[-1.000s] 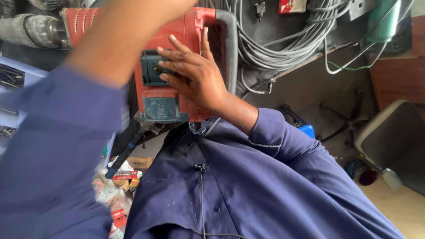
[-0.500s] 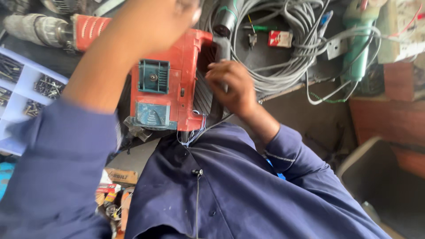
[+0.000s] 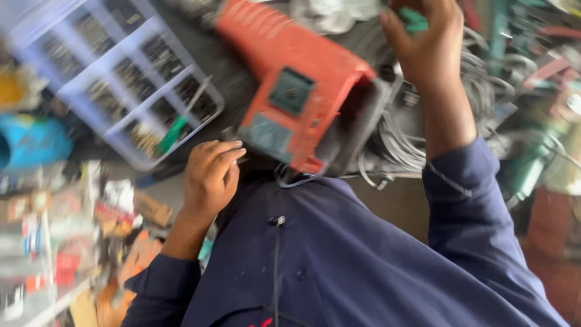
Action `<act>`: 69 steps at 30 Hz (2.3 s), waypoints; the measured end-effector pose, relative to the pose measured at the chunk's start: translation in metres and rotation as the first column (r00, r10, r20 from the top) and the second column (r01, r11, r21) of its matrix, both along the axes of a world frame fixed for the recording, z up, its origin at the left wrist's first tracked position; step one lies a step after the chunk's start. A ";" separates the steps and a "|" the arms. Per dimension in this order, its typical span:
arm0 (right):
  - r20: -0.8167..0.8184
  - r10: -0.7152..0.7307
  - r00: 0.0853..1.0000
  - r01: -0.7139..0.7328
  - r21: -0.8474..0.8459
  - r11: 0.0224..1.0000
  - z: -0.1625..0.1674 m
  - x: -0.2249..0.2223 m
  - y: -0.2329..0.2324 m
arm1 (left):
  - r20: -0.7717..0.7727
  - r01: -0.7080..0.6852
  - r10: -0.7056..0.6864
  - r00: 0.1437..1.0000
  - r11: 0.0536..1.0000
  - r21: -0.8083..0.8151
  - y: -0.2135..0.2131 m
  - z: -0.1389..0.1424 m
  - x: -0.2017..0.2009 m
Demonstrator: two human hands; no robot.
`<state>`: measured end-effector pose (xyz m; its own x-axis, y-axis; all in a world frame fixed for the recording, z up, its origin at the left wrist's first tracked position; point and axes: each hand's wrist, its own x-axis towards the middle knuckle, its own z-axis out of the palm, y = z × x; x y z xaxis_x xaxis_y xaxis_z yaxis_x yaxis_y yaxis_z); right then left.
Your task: The person removes a small green plastic cover from a red power tool using a screwdriver, then selects a bearing from a blue container and places it into the cover. The person then selects a screw from a compartmentalized box and uses a cordless drill to fasten the cover back onto the tool. Finally, the person plugs in the tool and uses a screwdriver to adjust a screw on the tool's body.
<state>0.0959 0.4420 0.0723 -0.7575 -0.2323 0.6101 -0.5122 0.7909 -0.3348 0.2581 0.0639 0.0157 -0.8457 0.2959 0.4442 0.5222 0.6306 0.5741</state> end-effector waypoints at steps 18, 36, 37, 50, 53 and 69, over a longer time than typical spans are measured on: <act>0.188 0.469 0.863 -0.469 -0.044 0.882 -0.040 0.088 -0.187 | -0.189 -0.434 0.399 0.897 0.875 -0.216 -0.082 -0.039 0.024; 0.194 0.500 0.844 -0.532 0.426 0.732 -0.038 0.041 -0.336 | -0.139 -0.402 0.378 0.915 0.876 -0.266 -0.134 -0.002 -0.027; 0.187 0.533 0.825 -0.557 0.423 0.715 -0.031 0.044 -0.335 | -0.125 -0.357 0.335 0.934 0.886 -0.296 -0.137 0.003 -0.032; 0.669 0.074 0.740 0.146 -0.267 0.953 0.044 0.148 -0.242 | 0.685 0.228 -0.148 0.714 0.973 -0.027 -0.251 0.095 -0.037; 0.536 0.295 0.791 0.257 -0.728 0.635 0.026 0.187 -0.270 | 0.533 0.263 -0.503 0.681 0.847 0.463 -0.223 0.070 -0.032; 0.261 0.132 0.956 0.230 -0.949 0.215 0.008 0.261 -0.312 | 0.246 0.469 -0.683 0.688 0.677 0.566 -0.135 0.055 -0.022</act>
<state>0.3570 0.1299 0.0805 -0.8883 0.4406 0.1294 -0.2473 -0.2216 -0.9433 0.2364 -0.0714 0.0706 -0.6889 0.6558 0.3088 0.3376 -0.0866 0.9373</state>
